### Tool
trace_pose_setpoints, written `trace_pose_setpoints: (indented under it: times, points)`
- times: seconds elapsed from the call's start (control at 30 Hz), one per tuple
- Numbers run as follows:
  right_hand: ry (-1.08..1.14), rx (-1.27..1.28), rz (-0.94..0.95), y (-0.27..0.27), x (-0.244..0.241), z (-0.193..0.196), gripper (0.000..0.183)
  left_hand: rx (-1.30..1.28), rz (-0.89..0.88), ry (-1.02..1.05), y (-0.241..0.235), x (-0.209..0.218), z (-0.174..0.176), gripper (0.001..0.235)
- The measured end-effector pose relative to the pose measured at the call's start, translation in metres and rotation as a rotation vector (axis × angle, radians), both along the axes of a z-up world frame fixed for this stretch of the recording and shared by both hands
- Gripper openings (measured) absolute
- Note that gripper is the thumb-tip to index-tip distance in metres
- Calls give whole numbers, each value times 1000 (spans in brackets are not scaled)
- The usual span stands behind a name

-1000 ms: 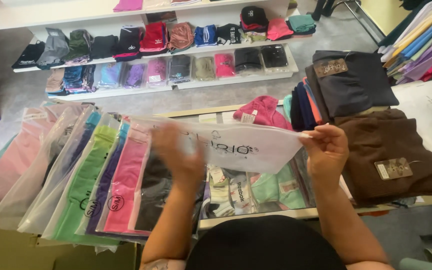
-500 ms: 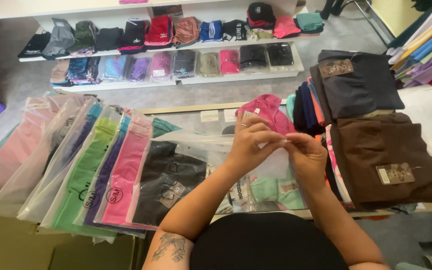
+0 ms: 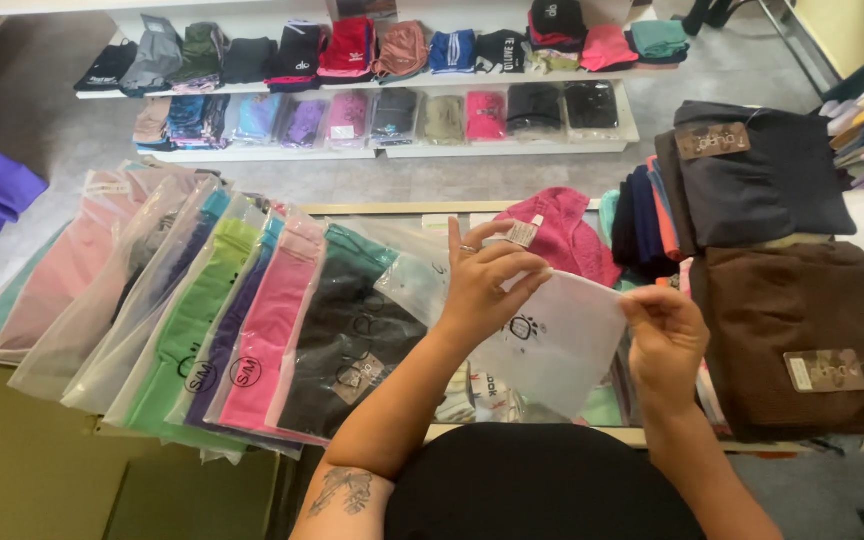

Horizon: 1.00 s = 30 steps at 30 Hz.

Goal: Bagging folded clothing items into plastic sleeves and organizing them on a counter

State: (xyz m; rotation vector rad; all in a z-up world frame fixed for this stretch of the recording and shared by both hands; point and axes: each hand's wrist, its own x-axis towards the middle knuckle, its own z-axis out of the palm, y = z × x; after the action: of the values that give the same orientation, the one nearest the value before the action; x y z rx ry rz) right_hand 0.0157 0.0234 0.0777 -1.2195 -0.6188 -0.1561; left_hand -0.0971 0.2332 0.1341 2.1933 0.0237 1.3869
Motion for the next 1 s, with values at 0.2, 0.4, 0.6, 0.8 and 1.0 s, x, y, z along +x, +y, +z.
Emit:
trace_pose_setpoints:
  times: [0.2, 0.4, 0.6, 0.8, 1.0]
  points:
    - [-63, -122, -58, -34, -21, 14, 18, -19, -4, -27, 1, -8, 12, 12]
    - [-20, -262, -160, -60, -60, 46, 14, -61, 26, 62, 13, -16, 12, 9]
    - [-35, -306, -169, -85, -74, 43, 9, -41, 52, 49, 23, -14, 7, 11]
    - [82, -261, -213, -114, -80, 27, 15, -45, 125, 35, 34, -15, 8, 11]
    - [-65, -231, -270, -135, -76, 7, 19, -73, 165, 69, 44, -16, 6, 9]
